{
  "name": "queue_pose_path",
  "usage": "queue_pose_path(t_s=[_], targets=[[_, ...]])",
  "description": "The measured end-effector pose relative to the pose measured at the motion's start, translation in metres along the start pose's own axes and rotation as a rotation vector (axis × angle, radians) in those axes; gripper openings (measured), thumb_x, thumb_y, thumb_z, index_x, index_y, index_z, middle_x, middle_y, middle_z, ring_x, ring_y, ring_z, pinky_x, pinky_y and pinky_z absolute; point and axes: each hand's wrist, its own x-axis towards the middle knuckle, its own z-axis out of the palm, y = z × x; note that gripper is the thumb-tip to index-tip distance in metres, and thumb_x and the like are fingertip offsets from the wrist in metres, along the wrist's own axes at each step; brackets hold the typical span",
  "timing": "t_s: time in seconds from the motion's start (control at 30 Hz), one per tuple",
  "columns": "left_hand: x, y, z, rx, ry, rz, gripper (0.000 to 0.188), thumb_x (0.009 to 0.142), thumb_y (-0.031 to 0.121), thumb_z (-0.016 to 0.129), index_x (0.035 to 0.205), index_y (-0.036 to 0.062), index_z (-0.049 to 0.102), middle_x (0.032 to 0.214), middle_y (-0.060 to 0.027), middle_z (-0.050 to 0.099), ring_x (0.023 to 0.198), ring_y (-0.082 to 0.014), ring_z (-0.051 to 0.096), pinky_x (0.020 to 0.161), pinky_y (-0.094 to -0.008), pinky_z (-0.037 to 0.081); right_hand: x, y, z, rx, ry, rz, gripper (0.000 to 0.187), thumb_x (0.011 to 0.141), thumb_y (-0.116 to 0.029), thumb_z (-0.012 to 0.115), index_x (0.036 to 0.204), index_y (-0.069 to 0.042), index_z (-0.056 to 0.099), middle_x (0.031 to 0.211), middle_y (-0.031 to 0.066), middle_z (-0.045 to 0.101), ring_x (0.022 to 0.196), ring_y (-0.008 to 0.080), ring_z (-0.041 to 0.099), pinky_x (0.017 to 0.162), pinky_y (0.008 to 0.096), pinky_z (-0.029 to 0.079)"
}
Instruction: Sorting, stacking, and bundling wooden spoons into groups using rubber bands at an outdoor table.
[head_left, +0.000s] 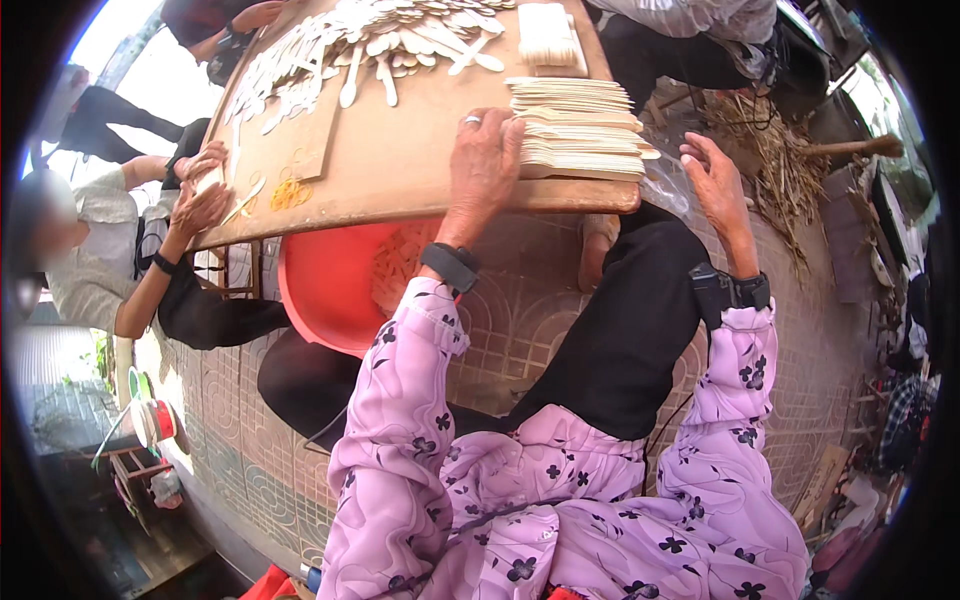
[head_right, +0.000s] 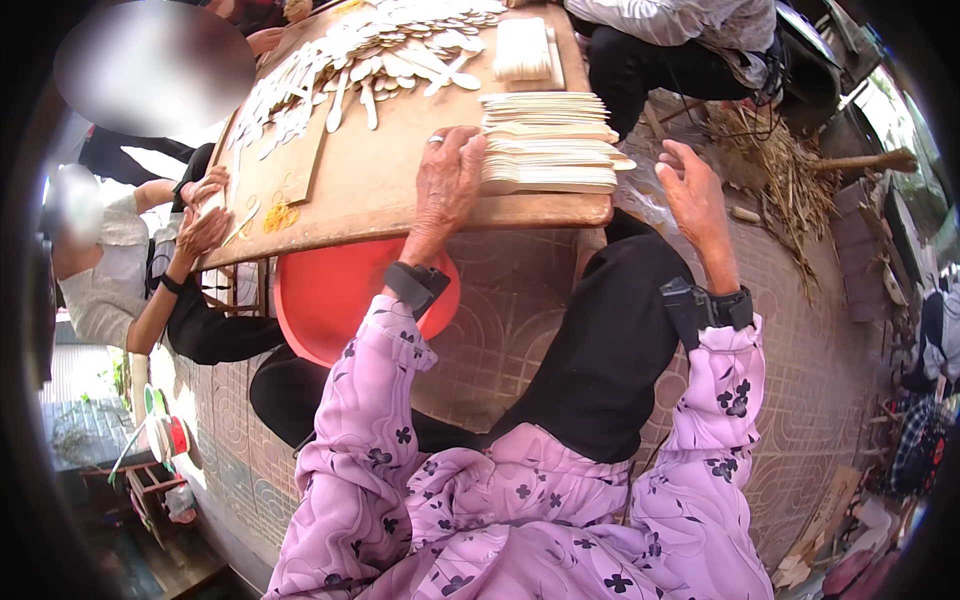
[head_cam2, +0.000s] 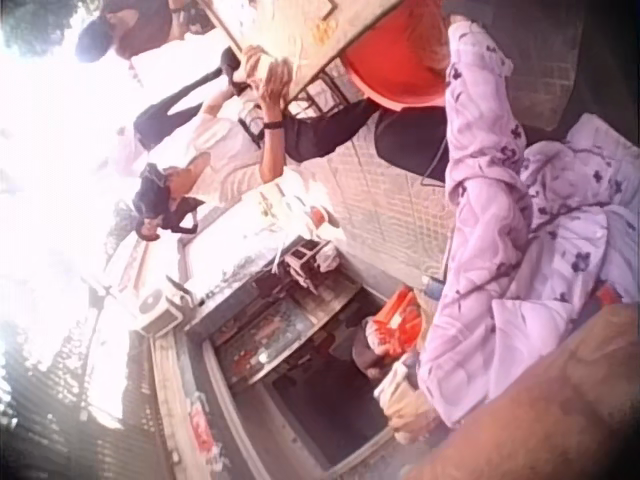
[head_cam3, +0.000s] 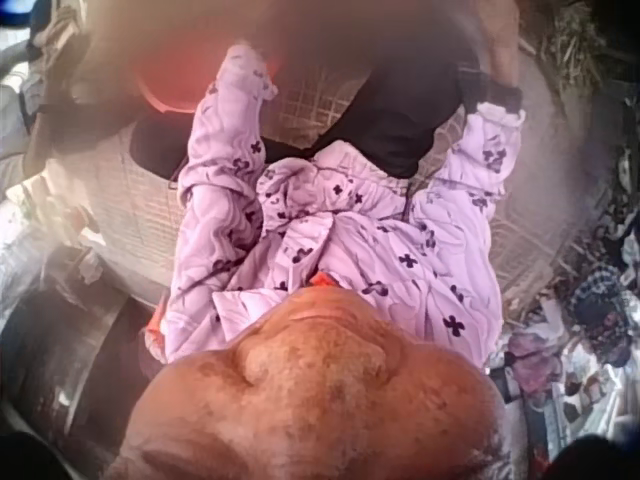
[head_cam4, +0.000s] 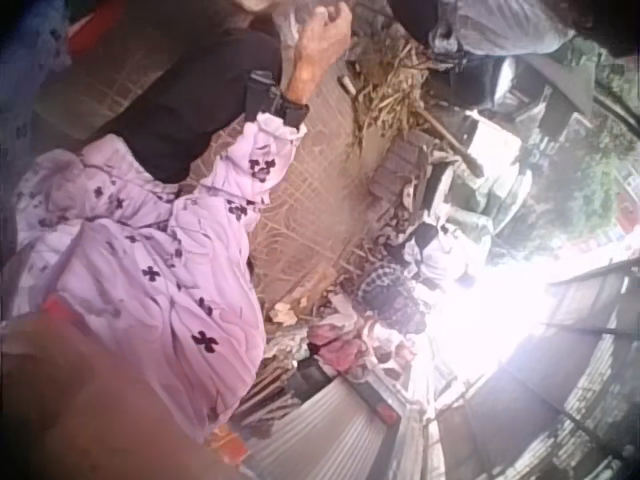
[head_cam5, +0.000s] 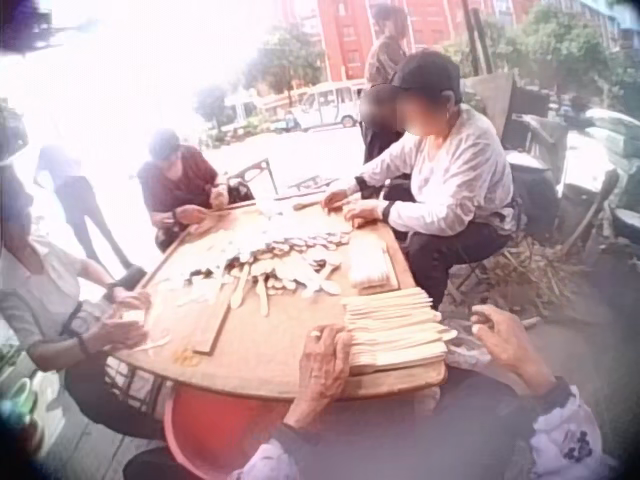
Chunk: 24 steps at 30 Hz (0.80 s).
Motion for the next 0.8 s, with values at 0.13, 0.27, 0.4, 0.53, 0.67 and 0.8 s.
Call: queue_pose_path(t_s=[0.13,0.27,0.4,0.53,0.67,0.8], targets=[[-0.003,-0.010,-0.002,0.051,0.049,0.037,0.031,0.090,0.028,0.048,0.097,-0.0002,0.057,0.094,-0.0202,0.057,0.092,-0.0367,0.052,0.080,-0.0438,0.043,-0.001,-0.015,0.019,0.269,-0.185,0.135,0.046,0.086,-0.018,0.051,0.125,0.006,0.043,0.118,0.0254,0.053,0.107,0.0279,0.055,0.092,0.0338,0.042],[0.001,-0.007,-0.001,0.038,0.060,0.003,0.034,0.091,0.031,0.046,0.100,-0.0002,0.056,0.096,-0.0201,0.057,0.093,-0.0361,0.052,0.081,-0.0434,0.043,0.001,-0.025,0.009,-0.095,-0.006,0.062,0.045,0.087,-0.017,0.050,0.125,0.007,0.042,0.120,0.0254,0.051,0.111,0.0296,0.053,0.094,0.0345,0.040],[0.001,-0.006,-0.002,-0.001,0.071,-0.050,0.032,0.090,0.028,0.048,0.098,-0.0020,0.056,0.095,-0.0207,0.056,0.094,-0.0363,0.052,0.080,-0.0438,0.043,0.010,-0.087,0.017,0.145,0.031,-0.122,0.042,0.087,-0.016,0.053,0.121,0.007,0.045,0.117,0.0220,0.054,0.109,0.0257,0.053,0.093,0.0325,0.040],[-0.001,-0.009,-0.007,-0.050,0.096,-0.085,0.029,0.090,0.026,0.049,0.094,-0.0011,0.057,0.096,-0.0196,0.057,0.091,-0.0362,0.053,0.077,-0.0446,0.043,0.028,-0.160,0.070,0.416,-0.224,-0.258,0.034,0.088,-0.015,0.053,0.113,0.007,0.052,0.107,0.0166,0.059,0.102,0.0191,0.055,0.091,0.0293,0.041],[0.002,-0.017,-0.011,-0.033,-0.111,-0.127,0.023,0.086,0.022,0.053,0.093,0.0002,0.057,0.092,-0.0178,0.057,0.087,-0.0356,0.054,0.073,-0.0449,0.044,0.042,-0.186,0.134,0.671,-0.412,-0.159,0.032,0.087,-0.017,0.052,0.108,0.006,0.055,0.098,0.0132,0.061,0.090,0.0171,0.060,0.081,0.0285,0.047],[-0.004,-0.025,-0.037,0.040,0.049,-0.173,0.016,0.081,0.016,0.057,0.087,0.0018,0.059,0.081,-0.0166,0.059,0.082,-0.0345,0.056,0.070,-0.0453,0.044,0.062,-0.181,0.163,0.804,-0.411,-0.056,0.028,0.086,-0.015,0.050,0.105,0.005,0.056,0.092,0.0119,0.062,0.080,0.0161,0.063,0.071,0.0270,0.049]])
